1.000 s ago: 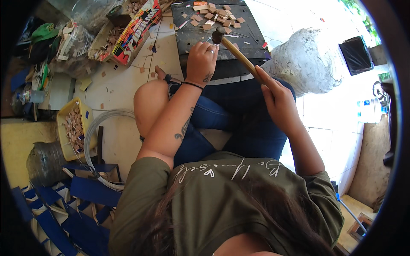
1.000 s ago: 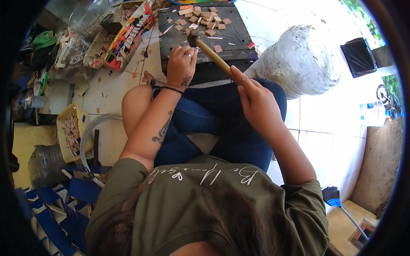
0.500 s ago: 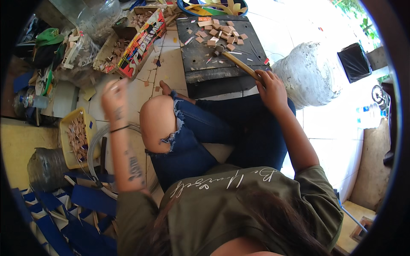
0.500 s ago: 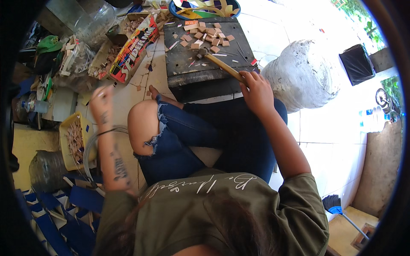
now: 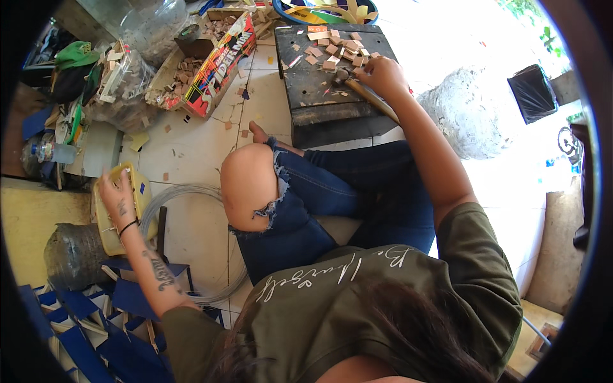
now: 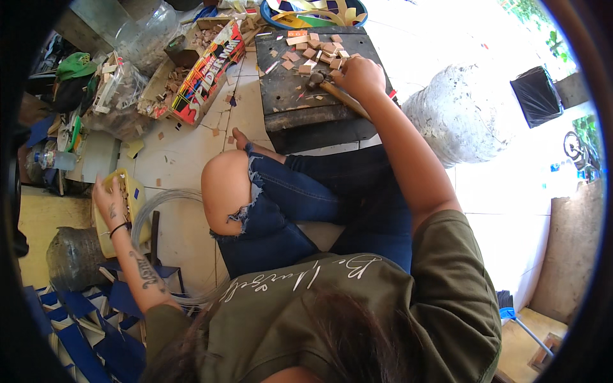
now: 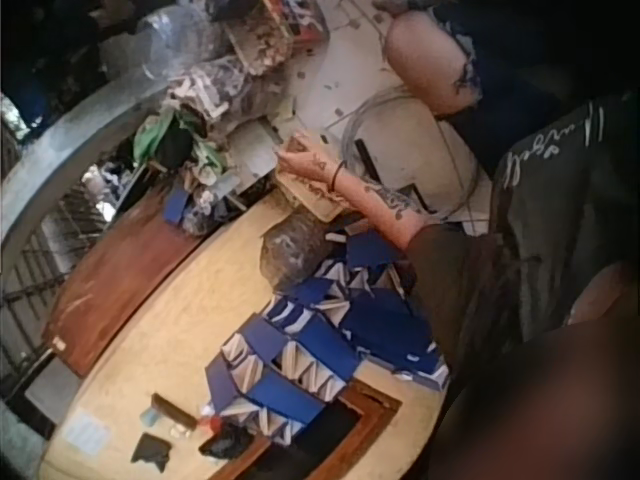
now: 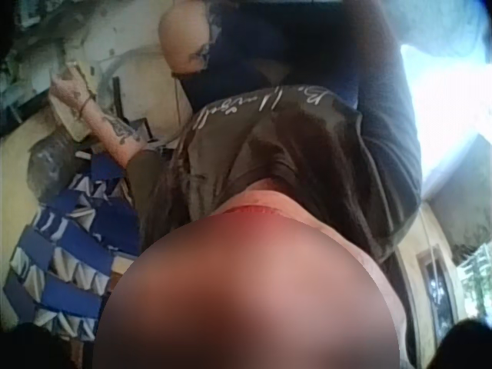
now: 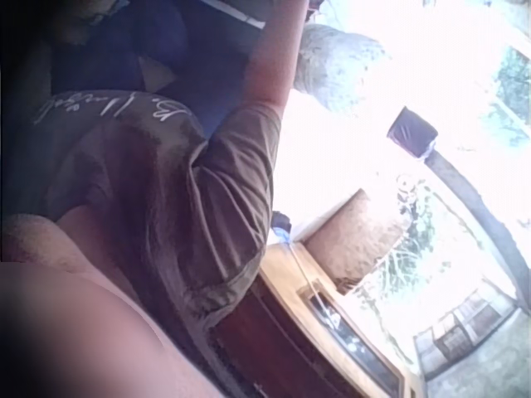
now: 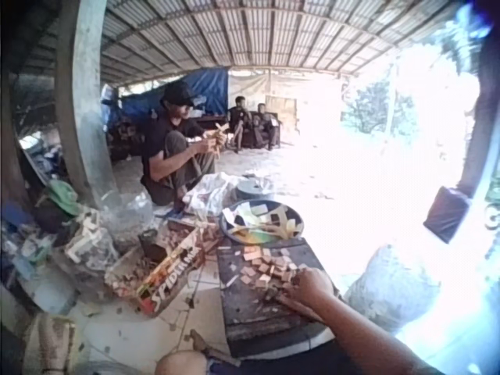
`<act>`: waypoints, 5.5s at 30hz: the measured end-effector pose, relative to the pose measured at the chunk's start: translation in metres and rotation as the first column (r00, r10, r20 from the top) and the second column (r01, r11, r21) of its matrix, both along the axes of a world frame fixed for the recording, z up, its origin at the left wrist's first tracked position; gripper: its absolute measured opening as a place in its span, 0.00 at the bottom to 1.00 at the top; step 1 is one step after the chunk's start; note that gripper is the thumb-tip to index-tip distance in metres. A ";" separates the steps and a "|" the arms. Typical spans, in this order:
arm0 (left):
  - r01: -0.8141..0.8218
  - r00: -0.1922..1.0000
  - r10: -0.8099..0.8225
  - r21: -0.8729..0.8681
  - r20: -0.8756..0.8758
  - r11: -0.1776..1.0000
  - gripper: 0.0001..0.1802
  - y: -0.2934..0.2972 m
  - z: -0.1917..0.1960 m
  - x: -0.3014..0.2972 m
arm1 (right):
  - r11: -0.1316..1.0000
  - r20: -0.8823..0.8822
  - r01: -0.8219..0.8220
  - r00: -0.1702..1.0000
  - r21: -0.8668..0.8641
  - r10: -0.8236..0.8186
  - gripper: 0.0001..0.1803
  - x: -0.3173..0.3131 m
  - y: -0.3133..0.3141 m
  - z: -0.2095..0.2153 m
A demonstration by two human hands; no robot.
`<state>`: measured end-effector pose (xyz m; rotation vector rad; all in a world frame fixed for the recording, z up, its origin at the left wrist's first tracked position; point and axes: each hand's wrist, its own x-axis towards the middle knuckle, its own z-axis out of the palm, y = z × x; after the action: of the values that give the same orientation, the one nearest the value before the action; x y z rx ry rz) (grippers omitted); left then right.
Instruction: The person sits on the floor and repeatedly picks up small wooden blocks and metal pins, then uses a hammer to drive the pins into the blocks. The person works one item at a time, placing each finished piece aside on the work surface.
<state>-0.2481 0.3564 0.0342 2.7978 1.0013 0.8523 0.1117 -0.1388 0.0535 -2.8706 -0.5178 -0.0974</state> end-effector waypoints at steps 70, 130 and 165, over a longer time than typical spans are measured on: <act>0.811 0.585 -0.643 -0.369 0.494 0.454 0.06 -0.321 -0.034 0.222 | 0.744 0.058 -0.386 0.903 0.546 0.426 0.07 -0.077 0.019 0.000; 0.800 0.599 -0.631 -0.342 0.494 0.492 0.06 -0.323 -0.033 0.221 | 0.716 0.130 -0.406 0.903 0.568 0.409 0.07 -0.079 0.022 -0.003; 0.886 0.459 -0.608 -0.280 0.648 0.370 0.04 -0.333 -0.034 0.234 | 0.891 0.044 -0.229 0.972 0.391 0.231 0.19 -0.197 -0.084 0.070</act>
<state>-0.0144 0.0236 0.0001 1.9406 -0.2103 0.7533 -0.0851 -0.2224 0.1238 -2.3983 -0.7405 -0.1390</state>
